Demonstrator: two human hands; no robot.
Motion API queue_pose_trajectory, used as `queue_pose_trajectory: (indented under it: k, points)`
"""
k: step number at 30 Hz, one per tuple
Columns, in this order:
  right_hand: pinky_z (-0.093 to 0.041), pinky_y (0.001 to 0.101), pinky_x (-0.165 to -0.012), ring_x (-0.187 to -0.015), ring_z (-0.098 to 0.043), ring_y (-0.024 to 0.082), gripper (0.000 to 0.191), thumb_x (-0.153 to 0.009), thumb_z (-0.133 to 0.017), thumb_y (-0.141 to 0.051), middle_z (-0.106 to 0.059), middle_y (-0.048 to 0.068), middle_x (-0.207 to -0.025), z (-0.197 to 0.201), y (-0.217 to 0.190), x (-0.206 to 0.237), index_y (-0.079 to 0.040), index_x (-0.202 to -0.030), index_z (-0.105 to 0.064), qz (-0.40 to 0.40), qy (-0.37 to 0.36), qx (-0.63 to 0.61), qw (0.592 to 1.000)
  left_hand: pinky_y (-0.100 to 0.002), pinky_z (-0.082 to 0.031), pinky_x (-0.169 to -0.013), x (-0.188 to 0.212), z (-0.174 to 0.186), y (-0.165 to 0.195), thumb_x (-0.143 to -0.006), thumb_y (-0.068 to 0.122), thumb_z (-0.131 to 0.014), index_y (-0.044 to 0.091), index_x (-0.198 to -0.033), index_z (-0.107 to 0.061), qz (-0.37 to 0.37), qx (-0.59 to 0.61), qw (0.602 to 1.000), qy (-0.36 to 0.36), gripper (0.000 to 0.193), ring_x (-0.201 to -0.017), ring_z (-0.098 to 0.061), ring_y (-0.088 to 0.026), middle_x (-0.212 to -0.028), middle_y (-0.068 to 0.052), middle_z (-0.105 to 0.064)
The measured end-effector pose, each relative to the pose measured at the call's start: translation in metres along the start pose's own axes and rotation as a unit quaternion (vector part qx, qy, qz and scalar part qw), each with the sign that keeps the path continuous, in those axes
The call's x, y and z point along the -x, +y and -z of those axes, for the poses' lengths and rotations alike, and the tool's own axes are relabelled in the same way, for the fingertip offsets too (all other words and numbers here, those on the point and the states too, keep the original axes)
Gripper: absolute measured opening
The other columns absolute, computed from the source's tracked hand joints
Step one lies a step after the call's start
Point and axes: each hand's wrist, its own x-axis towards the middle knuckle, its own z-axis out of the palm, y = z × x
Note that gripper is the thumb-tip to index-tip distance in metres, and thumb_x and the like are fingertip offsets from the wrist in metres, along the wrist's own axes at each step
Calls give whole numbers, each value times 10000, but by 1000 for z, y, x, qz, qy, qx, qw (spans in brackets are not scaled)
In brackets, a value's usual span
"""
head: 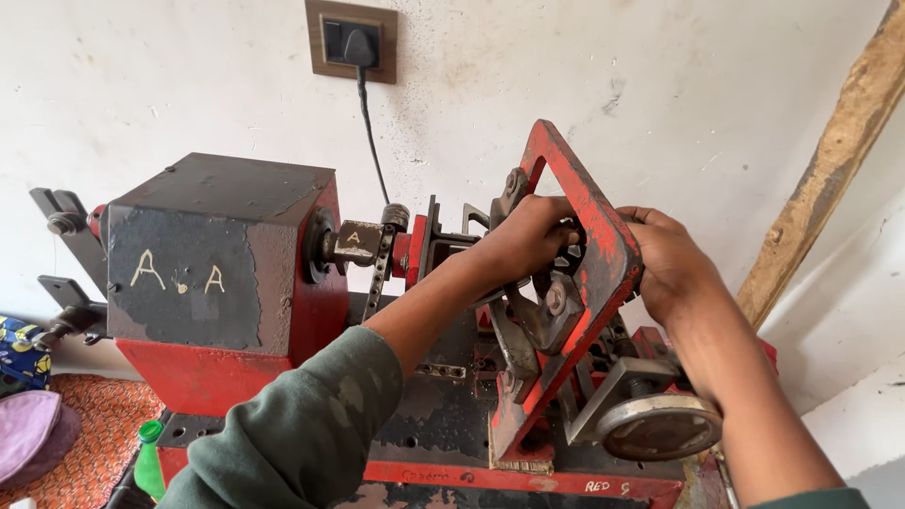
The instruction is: The person adjusts internal components of a red and black electrical machine using a screwdriver and their hands. They tighten parts, rotate a wheel, and press buttons on the control panel. The machine starts and runs briefly before the person continues adjusting internal parts.
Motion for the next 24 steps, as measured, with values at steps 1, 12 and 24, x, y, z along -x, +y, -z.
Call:
queue_pose_trajectory:
  k: [1, 12, 24]
  points:
    - [-494, 297, -656, -815, -628, 154, 398, -906, -671, -143, -682, 115, -996, 0, -1, -2, 29, -1257, -598, -4, 7, -2, 1000, -387, -530, -684, -1, 0, -1, -904, 25, -664, -54, -1109, -690, 1, -3, 1000, 2, 222, -672, -629, -228, -835, -186, -723]
    - [-546, 268, -706, -859, -656, 149, 404, -875, -654, -43, -666, 143, -1029, 2, 8, -9, 41, -1256, -550, 19, -7, -52, 998, -408, -568, -784, -5, -8, -12, -895, 9, -651, -33, -1169, -680, 42, 8, 999, -1, 278, -876, -751, -287, -990, -207, -765]
    - [-518, 259, -825, -968, -630, 124, 373, -947, -597, -204, -661, 84, -1070, -10, -15, 25, 16, -1247, -569, 35, 19, 29, 999, -385, -575, -864, -15, -10, -16, -855, -6, -670, -7, -1192, -697, 25, 4, 999, 20, 338, -986, -755, -296, -1063, -201, -764]
